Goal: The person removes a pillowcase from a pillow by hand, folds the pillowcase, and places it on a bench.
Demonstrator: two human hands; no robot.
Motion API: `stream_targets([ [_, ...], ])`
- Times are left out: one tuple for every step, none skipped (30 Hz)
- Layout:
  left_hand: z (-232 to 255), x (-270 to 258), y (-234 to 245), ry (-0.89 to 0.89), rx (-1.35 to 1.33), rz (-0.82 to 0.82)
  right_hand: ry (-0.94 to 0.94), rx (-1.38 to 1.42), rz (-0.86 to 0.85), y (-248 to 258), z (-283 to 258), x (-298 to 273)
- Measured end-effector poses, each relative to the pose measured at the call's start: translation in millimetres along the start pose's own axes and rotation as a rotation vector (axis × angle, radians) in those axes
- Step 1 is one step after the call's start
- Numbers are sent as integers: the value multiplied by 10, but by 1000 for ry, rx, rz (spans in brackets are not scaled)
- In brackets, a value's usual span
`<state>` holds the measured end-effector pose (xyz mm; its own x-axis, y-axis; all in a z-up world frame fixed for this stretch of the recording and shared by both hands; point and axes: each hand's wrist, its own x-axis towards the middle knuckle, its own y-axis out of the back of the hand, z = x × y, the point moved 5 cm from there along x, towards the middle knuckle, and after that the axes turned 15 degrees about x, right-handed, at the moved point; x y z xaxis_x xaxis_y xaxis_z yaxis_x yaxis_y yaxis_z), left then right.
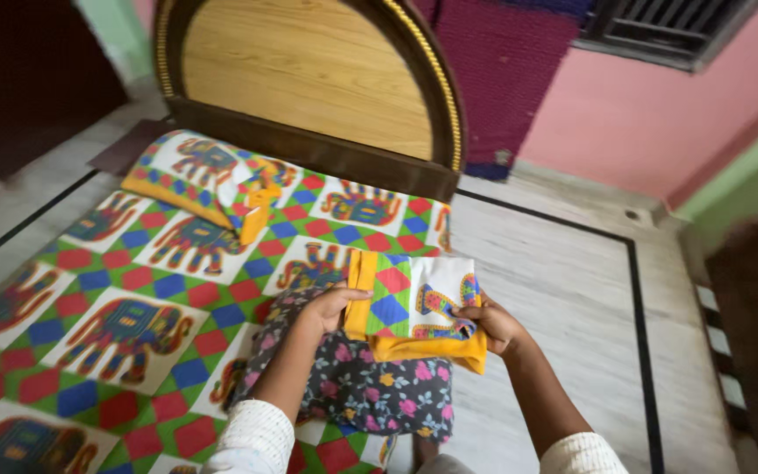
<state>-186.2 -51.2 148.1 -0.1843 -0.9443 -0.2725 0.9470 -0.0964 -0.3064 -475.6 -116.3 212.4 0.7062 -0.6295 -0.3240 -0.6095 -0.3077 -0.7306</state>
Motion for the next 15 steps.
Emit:
stream_targets([
  [24, 62, -107, 14, 25, -20, 22, -18, 55, 78, -46, -99],
  [47, 142, -228, 31, 49, -43, 42, -35, 115, 171, -104, -241],
  [43, 207, -365, 47, 73, -67, 62, -51, 174, 257, -145, -381],
  [59, 316, -510, 74, 81, -87, 93, -25, 214, 331, -190, -514],
  [59, 419, -661, 101, 90, -107, 125, 2, 254, 412, -211, -674],
  [31, 510, -822, 134, 97, -129, 154, 33, 298, 493, -226, -842],
  [24, 619, -1012, 118, 104, -181, 188, 57, 325, 576, -268, -1014],
  [20, 738, -1217, 102, 116, -236, 229, 85, 351, 674, -289, -1214],
  [10, 843, -1430, 87, 126, -292, 269, 114, 376, 779, -305, -1408],
  [-22, 948, -1628, 120, 164, -303, 304, 137, 402, 890, -320, -1597],
  [-50, 1045, -1833, 152, 204, -313, 339, 160, 428, 1006, -333, -1788],
  [-92, 1128, -2068, 182, 241, -324, 373, 182, 457, 1130, -326, -2005],
  [-121, 1203, -2334, 182, 243, -371, 413, 203, 499, 1261, -312, -2226],
  [-161, 1270, -2604, 182, 241, -415, 449, 221, 541, 1399, -309, -2445],
  [-210, 1324, -2879, 182, 239, -459, 485, 239, 583, 1539, -290, -2670],
])
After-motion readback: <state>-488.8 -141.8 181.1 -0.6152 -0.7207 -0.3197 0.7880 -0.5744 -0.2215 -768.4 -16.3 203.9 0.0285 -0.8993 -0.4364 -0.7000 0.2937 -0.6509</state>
